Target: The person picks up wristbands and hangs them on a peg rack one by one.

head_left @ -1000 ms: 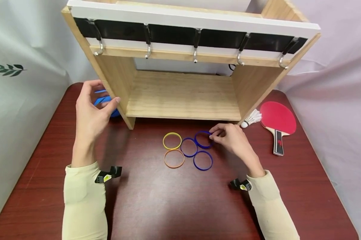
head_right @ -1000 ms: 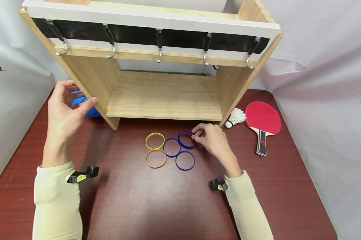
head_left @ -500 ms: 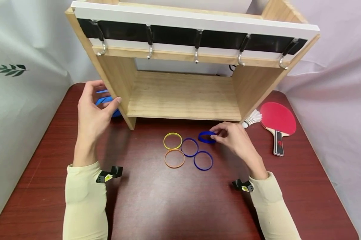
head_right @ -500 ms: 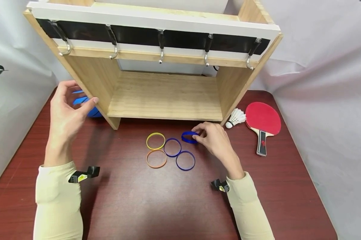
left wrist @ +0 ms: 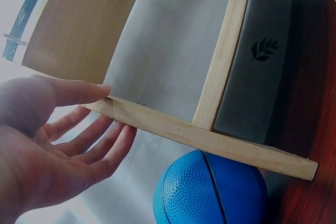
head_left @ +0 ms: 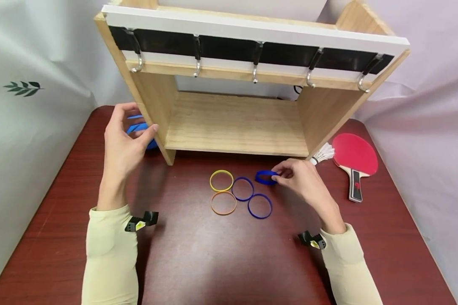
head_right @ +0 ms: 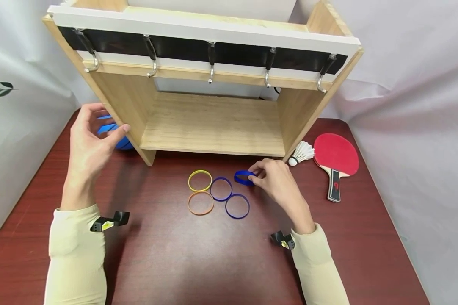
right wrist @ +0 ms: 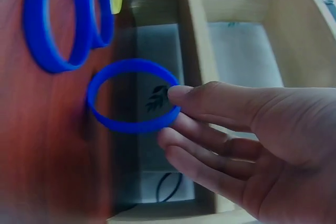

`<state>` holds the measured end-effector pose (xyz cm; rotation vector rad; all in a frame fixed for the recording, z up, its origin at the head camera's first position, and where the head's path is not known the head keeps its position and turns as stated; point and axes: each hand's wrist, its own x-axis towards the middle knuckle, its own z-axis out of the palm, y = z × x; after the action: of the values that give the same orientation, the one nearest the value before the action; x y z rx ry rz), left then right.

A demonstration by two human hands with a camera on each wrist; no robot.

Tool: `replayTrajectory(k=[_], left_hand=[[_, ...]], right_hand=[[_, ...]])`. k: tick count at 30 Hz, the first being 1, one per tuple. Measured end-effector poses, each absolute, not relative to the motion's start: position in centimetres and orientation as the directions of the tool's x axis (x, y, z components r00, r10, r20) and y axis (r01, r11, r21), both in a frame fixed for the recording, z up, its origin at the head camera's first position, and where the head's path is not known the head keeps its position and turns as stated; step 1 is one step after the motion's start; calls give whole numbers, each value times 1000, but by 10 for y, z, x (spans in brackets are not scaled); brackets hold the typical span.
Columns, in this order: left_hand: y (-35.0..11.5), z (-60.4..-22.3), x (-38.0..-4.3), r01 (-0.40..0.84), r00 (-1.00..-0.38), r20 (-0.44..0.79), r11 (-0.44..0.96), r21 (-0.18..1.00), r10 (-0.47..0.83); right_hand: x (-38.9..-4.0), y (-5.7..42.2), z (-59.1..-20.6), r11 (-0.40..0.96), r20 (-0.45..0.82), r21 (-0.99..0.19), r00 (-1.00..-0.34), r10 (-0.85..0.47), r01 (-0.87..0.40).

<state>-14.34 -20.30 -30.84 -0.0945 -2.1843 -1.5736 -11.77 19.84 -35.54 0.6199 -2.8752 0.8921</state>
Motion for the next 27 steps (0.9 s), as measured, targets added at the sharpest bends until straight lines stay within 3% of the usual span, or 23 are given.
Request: replayTrajectory(k=[6,11,15,18,27], left_hand=[[-203,-310,-145,298,-904,381,352,887,-195],[-202,-310,-145,301,-905,381,346,889,-190],[-202,-308,-143,308,-904,383,334,891,-187],[-201,-307,-141,309,-904,383,329,892,-188],[-190,-280,-119,312,-899,396,359,880,-189]], right_hand=[[-112,182,-336,684,262,-570,-890,-374,-455],[-118,148,-318,530,270,-715,-880,-392,-455],[-125,107,-298,240,280,-890,-881,-381,-387],[-125,73,-276,-12,317,-942,-876,-364,-336],[-142,0,-244,-458,416,-844,-880,-228,-280]])
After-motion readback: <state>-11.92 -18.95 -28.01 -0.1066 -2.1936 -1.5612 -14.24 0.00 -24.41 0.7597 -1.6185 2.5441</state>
